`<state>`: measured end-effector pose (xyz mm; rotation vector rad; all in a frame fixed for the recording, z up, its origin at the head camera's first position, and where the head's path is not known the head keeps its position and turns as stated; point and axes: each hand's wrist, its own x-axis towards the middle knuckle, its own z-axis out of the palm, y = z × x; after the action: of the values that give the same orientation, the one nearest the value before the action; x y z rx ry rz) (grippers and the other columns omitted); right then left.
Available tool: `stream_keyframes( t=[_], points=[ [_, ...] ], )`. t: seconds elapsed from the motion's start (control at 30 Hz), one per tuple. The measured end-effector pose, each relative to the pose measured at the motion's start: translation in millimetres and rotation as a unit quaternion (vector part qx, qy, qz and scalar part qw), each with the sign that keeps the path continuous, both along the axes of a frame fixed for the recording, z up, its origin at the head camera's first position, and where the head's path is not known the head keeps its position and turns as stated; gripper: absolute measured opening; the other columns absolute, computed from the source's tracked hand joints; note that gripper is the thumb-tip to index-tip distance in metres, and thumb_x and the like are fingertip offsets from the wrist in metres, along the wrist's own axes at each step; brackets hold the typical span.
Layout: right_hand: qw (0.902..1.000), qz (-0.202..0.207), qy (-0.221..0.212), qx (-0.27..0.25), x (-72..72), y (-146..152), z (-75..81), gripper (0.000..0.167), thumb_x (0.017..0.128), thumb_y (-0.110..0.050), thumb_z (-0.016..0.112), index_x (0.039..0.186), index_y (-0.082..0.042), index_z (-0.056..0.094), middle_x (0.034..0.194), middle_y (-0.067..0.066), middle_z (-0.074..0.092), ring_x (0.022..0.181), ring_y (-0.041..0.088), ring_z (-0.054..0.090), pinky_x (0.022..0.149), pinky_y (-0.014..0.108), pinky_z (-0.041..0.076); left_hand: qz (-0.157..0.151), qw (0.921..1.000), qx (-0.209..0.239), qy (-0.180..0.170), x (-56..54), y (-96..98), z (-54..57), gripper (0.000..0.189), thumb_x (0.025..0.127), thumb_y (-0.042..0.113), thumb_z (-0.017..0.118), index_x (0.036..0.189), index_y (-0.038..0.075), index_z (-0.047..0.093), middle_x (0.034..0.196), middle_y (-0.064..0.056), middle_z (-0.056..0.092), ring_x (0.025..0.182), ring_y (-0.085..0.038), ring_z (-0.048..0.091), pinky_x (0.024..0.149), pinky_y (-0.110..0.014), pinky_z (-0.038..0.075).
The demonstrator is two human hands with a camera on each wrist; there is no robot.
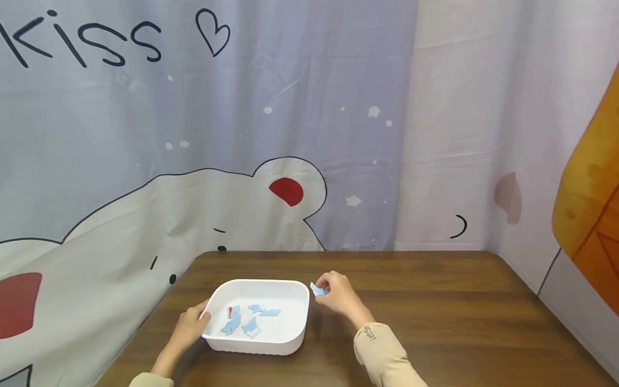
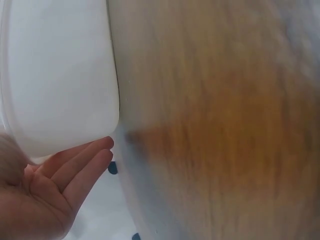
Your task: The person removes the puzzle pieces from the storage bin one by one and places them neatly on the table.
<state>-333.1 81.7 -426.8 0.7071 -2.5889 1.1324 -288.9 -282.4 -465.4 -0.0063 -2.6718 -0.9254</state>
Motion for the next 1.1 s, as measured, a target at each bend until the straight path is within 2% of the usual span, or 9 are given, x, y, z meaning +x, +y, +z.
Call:
stream_keyframes(
  t=[0.13,0.27,0.43,0.9,1.1],
  points=[
    [0.9980,0.020,-0.040,0.044,4.6,12,-14.3,0.020,0.065,0.000,0.076,0.082,0.001,0.066,0.078,0.006,0.063,0.072,0.013,0.056,0.064,0.021,0.045,0.003,1.0000,-0.004,0.000,1.6,-2.2,3.0,0.042,0.088,0.004,0.049,0.127,-0.008,0.058,0.115,-0.034,0.064,0.093,-0.043,0.065,0.079,-0.058,0.049],
    [0.9913,0.049,-0.090,0.082,9.3,15,-27.4,0.019,0.065,0.002,0.077,0.080,0.001,0.065,0.075,0.006,0.063,0.070,0.013,0.054,0.062,0.023,0.044,0.002,1.0000,-0.002,-0.002,1.2,-2.7,4.6,0.040,0.089,0.004,0.049,0.125,-0.008,0.060,0.114,-0.032,0.065,0.096,-0.043,0.066,0.080,-0.057,0.049],
    [0.9846,0.066,-0.134,0.091,12.0,15,-36.6,0.020,0.066,0.003,0.078,0.080,0.001,0.065,0.075,0.006,0.063,0.069,0.012,0.053,0.061,0.023,0.044,0.002,1.0000,-0.001,-0.005,0.5,-3.6,2.6,0.038,0.088,0.005,0.050,0.123,-0.006,0.062,0.112,-0.031,0.067,0.093,-0.041,0.066,0.077,-0.057,0.050],
    [0.9845,0.088,-0.118,0.095,9.3,6,-43.6,0.019,0.069,0.000,0.078,0.082,0.000,0.065,0.076,0.006,0.064,0.071,0.011,0.052,0.064,0.023,0.043,0.008,0.9999,-0.005,0.006,2.0,-12.4,-1.2,0.037,0.087,0.003,0.049,0.120,-0.008,0.062,0.109,-0.032,0.067,0.089,-0.040,0.066,0.076,-0.056,0.050],
    [0.9822,0.104,-0.130,0.088,9.2,11,-35.1,0.018,0.079,-0.007,0.074,0.091,0.003,0.066,0.082,0.006,0.066,0.076,0.012,0.056,0.067,0.024,0.046,0.008,0.9999,-0.012,0.004,0.5,-11.8,-0.4,0.037,0.087,0.004,0.050,0.121,-0.007,0.062,0.110,-0.031,0.067,0.092,-0.042,0.066,0.077,-0.056,0.050]
  ],
)
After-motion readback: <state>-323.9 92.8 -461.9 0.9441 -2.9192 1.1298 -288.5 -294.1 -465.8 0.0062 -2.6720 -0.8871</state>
